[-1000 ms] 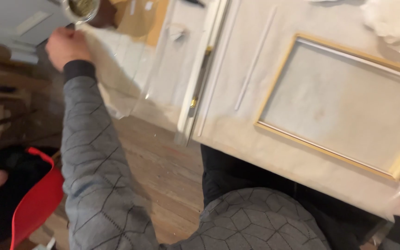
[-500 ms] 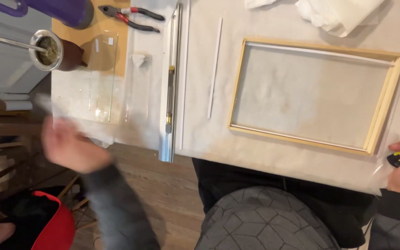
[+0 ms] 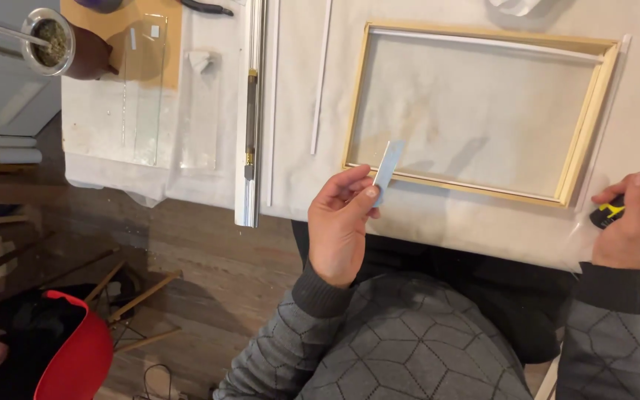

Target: Fitting mounting strips into a wooden picture frame using a utility knife.

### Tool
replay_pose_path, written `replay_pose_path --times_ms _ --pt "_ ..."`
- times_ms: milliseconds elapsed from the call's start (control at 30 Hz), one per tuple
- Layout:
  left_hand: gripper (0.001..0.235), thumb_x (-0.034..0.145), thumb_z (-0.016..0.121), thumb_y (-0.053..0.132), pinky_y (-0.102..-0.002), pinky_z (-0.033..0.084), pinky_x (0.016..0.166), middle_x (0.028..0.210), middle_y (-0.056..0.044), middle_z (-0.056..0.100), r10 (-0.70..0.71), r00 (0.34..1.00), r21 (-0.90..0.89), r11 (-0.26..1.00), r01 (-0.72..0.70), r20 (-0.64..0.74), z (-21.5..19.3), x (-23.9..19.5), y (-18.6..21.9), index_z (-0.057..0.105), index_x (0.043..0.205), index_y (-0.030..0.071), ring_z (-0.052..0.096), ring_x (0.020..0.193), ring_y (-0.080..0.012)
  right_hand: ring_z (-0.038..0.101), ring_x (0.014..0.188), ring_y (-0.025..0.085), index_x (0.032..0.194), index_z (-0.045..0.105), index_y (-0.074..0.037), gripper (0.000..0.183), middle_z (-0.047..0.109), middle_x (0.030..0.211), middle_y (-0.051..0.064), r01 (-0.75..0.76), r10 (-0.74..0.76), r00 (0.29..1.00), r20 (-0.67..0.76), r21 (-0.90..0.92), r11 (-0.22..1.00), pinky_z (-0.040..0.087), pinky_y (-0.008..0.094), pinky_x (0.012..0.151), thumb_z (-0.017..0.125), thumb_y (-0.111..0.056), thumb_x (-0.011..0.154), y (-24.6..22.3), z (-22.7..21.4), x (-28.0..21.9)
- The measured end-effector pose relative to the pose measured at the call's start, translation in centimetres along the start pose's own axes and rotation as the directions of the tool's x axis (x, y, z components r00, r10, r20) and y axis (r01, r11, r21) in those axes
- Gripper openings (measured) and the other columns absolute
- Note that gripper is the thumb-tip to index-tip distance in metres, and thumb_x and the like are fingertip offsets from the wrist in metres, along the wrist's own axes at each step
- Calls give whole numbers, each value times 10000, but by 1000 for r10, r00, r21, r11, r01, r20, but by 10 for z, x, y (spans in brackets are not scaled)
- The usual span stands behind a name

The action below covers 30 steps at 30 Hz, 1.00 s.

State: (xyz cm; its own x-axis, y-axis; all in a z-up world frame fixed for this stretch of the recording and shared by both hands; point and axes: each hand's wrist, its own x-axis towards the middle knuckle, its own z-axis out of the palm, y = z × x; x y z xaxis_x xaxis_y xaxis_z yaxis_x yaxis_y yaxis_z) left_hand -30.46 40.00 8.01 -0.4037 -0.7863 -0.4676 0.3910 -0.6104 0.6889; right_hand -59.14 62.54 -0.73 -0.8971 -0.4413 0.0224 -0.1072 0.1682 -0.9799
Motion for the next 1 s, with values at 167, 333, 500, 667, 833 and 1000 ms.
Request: replay_pose_path --times_ms 167,333,500,667,833,1000 --pt "305 946 689 -47 -298 520 770 1055 -68 700 2 1000 27 1000 -3 31 0 -1 -7 645 1248 -38 657 929 -138 546 722 187 1348 470 81 196 520 884 96 65 -65 997 32 8 998 500 306 735 445 -18 1180 7 -2 2" --pt "303 933 696 -49 -301 536 766 1047 -65 697 20 1000 49 999 -20 -14 -9 -1 -3 649 1232 -29 659 921 -139 551 722 186 1368 471 82 218 518 886 94 85 -83 995 51 -35 996 505 305 731 443 -28 1182 2 0 1" --pt "320 911 710 -69 -270 551 730 1022 -70 702 248 963 358 913 -198 -101 -53 1 21 648 1222 -25 664 877 -126 560 734 178 1360 468 70 210 518 883 83 55 -55 998 40 -19 998 498 290 746 427 -35 1183 2 0 -1" --pt "320 909 703 -60 -256 587 731 1015 -72 689 388 910 611 759 -225 -147 -89 1 34 634 1220 -27 655 843 -109 551 748 179 1377 479 74 229 533 875 88 46 -39 996 78 -91 995 459 284 783 406 -67 1212 12 -7 0" --pt "306 910 714 -42 -272 615 752 1015 -79 690 400 908 657 720 -225 -128 -92 4 32 633 1206 -32 663 867 -110 547 760 170 1407 496 75 317 535 890 84 106 -84 987 135 -161 981 469 272 792 357 -156 1239 28 -14 4" --pt "305 903 712 -36 -282 629 760 1030 -86 703 375 914 682 710 -177 -154 -95 6 30 628 1196 -31 685 873 -118 534 763 194 1389 480 91 301 520 867 106 122 -101 983 152 -140 983 467 301 820 363 -149 1250 40 -23 2"
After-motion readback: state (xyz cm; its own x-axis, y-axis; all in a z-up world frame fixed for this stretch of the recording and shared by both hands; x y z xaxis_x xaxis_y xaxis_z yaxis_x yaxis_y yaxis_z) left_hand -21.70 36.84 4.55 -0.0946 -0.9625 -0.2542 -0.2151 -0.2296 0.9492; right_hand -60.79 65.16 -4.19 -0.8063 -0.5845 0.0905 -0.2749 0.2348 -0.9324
